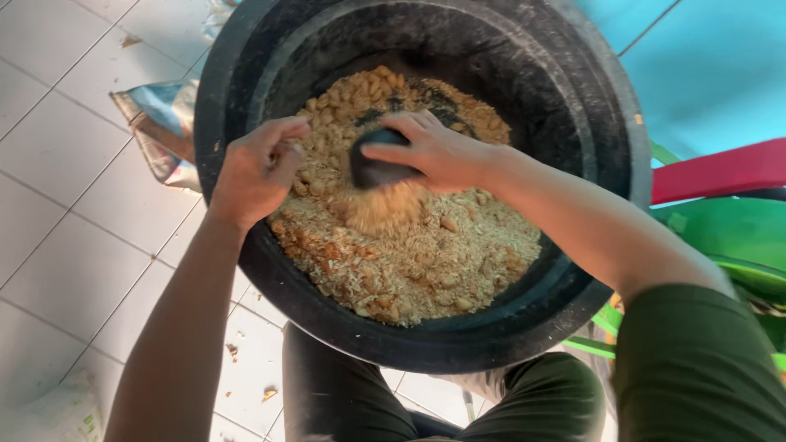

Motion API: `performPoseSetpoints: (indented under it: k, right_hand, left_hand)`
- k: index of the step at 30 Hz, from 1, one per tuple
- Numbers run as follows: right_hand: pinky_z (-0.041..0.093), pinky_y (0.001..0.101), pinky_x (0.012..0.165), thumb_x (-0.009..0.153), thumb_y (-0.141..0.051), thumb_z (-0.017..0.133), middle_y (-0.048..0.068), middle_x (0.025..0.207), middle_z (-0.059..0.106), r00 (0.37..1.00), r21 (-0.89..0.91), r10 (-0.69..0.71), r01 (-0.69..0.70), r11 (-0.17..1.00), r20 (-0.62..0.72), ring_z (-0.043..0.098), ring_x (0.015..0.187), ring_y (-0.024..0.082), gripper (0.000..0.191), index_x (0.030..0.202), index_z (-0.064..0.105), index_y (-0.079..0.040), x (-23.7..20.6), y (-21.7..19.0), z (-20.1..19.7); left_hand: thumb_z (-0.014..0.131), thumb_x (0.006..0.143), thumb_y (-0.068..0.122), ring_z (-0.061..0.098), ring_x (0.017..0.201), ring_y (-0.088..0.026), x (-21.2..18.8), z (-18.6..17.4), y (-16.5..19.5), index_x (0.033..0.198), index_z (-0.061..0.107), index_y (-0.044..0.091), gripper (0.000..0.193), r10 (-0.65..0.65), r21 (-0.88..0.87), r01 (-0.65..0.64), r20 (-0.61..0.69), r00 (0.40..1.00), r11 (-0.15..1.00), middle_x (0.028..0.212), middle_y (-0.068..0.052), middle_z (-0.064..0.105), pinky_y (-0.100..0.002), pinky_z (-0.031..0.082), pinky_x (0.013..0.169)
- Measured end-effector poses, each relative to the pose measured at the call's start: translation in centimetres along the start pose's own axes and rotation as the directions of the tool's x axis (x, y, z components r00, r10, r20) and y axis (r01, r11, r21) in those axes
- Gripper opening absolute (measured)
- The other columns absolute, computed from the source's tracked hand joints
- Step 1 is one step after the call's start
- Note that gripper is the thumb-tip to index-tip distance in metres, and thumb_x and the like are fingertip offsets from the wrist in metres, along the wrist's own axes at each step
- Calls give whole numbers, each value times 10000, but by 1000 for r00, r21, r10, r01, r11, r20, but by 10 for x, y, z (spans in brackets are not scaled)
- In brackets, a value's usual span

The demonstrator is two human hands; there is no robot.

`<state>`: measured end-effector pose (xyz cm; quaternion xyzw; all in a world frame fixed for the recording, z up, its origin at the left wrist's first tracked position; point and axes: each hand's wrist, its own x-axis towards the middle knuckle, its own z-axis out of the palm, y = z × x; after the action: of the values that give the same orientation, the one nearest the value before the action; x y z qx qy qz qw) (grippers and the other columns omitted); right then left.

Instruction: The person sits at a green shelling machine and uses a scoop to move cracked peanuts from the machine's green tray into a large black basin. They then use a small bowl to scoop and mix the material in the basin, separating shell fragments from the kernels, and return unshelled material to the machine tray for another pass.

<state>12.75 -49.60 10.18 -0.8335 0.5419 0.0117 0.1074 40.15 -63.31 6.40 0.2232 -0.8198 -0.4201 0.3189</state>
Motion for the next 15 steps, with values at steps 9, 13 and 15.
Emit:
performPoseSetpoints:
  k: [9, 13, 15]
  right_hand:
    - [460, 512, 1130, 826, -143, 832, 185, 1516, 368, 869, -15, 494, -494, 870, 35, 439, 1400, 409, 909, 1567, 380, -409, -137, 71, -10]
    - [444, 557, 1117, 786, -115, 887, 266, 1543, 314, 811, -60, 520, -552, 831, -268, 383, 1403, 500, 997, 1613, 374, -334, -130, 113, 34]
    - [436, 546, 1146, 721, -80, 899, 265, 1558, 290, 781, -38, 553, -587, 809, -288, 375, 1403, 492, 1063, 1610, 375, -336, -114, 117, 56]
  left_hand:
    - [587, 958, 15, 734, 1019, -137, -2, 0, -1, 1282, 675, 7, 335, -39, -102, 39, 2, 999, 994, 1197, -115, 766, -256, 569, 860]
    - [581, 953, 21, 727, 985, -132, -1, -2, 2, 1274, 690, 19, 338, -78, -81, 79, 14, 997, 994, 1193, -106, 769, -257, 564, 835]
    - [583, 942, 23, 727, 967, -127, -2, -3, 4, 1268, 693, 23, 344, -90, -65, 91, 18, 996, 994, 1189, -100, 771, -254, 560, 814]
